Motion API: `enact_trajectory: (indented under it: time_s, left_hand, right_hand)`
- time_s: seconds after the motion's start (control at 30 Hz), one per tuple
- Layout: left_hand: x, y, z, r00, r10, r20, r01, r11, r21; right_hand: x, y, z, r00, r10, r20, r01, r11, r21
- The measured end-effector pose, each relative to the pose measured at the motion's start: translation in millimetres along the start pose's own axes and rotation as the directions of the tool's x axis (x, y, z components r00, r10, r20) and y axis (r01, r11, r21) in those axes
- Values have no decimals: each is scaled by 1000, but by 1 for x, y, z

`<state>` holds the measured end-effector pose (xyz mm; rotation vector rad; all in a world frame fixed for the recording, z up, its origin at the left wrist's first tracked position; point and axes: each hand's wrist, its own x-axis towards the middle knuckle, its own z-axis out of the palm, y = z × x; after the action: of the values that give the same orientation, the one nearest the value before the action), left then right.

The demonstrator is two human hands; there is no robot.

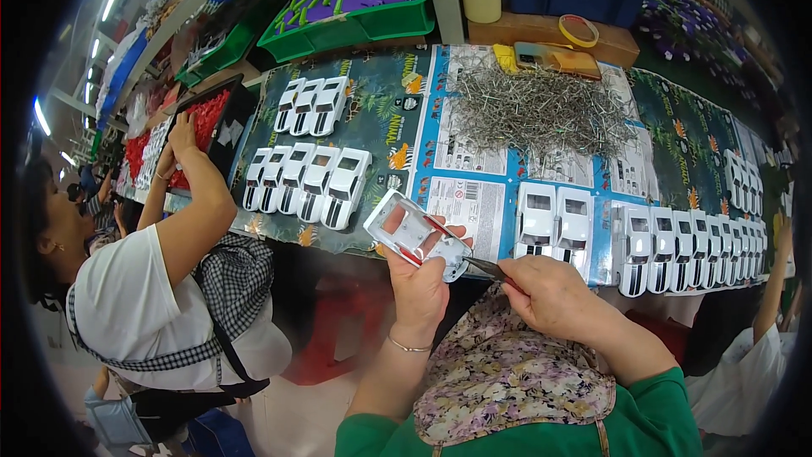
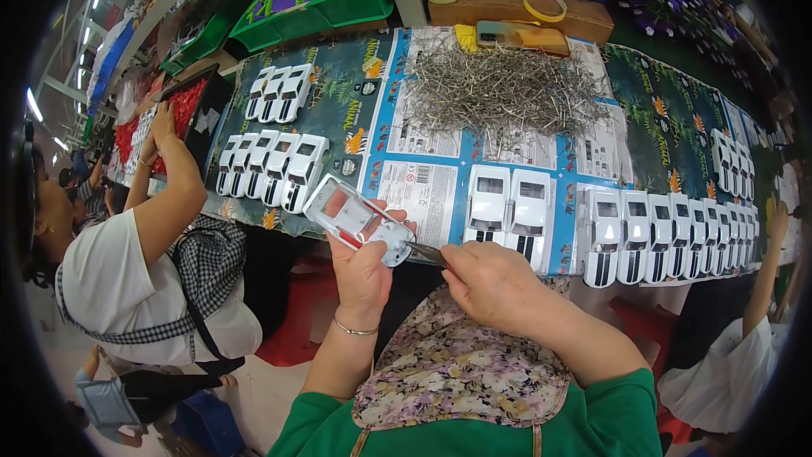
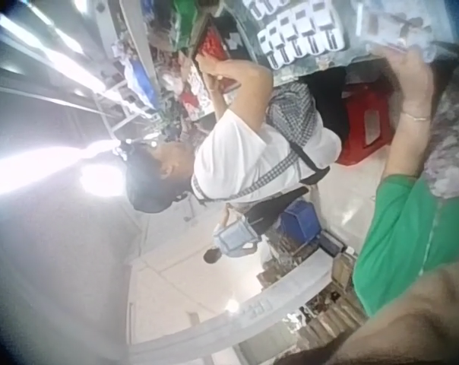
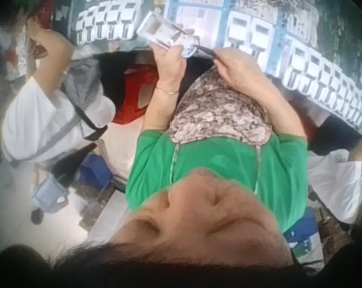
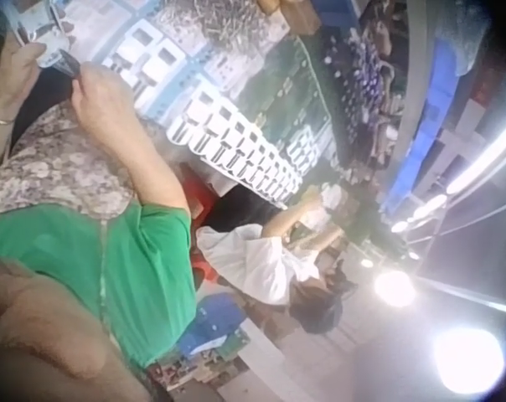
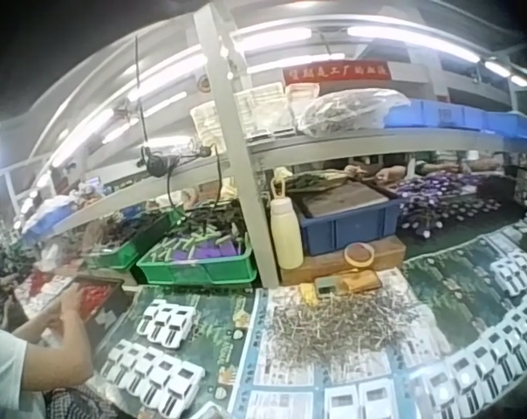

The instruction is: The person assembles and inspects toy car bodies by hand, using pliers to manipulate components on a factory assembly line.

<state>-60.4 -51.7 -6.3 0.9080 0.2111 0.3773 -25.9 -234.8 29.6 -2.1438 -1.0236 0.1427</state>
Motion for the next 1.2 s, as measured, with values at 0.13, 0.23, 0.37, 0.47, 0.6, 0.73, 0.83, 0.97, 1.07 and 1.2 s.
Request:
enact_trajectory:
  time_s: [0.13,0.23,0.37,0.47,0.6,0.73,0.83,0.97,1.07,1.2]
  left_hand:
    - [4,-9,-3,1000,-3,-26,3,1000,15]
    - [5,-16,-5,999,-26,-32,26,1000,-2]
    - [6,-19,-7,1000,-14,-20,15,999,35]
    - [9,-22,-8,1000,1,3,-2,995,99]
    - [10,-23,-9,1000,3,-11,-2,994,112]
    - [9,-21,-7,999,-20,-33,22,996,81]
    - [10,-21,-6,1000,-15,-16,17,996,86]
    - [10,-18,-5,1000,-15,-13,16,996,91]
    - [10,-19,-5,1000,-19,-8,20,995,93]
    - [11,-20,-7,1000,-16,13,14,993,114]
  right_hand:
    - [4,-1,1,999,-36,31,42,981,-189]
    - [8,3,1,993,-39,112,69,956,-285]
    - [22,1,-8,967,-149,209,231,860,-454]
    - [36,1,-18,932,-228,283,348,784,-514]
    - [51,7,-23,896,-233,379,410,764,-498]
    - [53,-3,-26,870,-239,431,461,703,-541]
    - [53,-2,-26,870,-225,438,456,703,-545]
    - [57,3,-25,871,-223,437,444,740,-506]
    - [57,-2,-27,864,-229,449,463,714,-526]
    - [60,-3,-28,867,-218,449,452,725,-520]
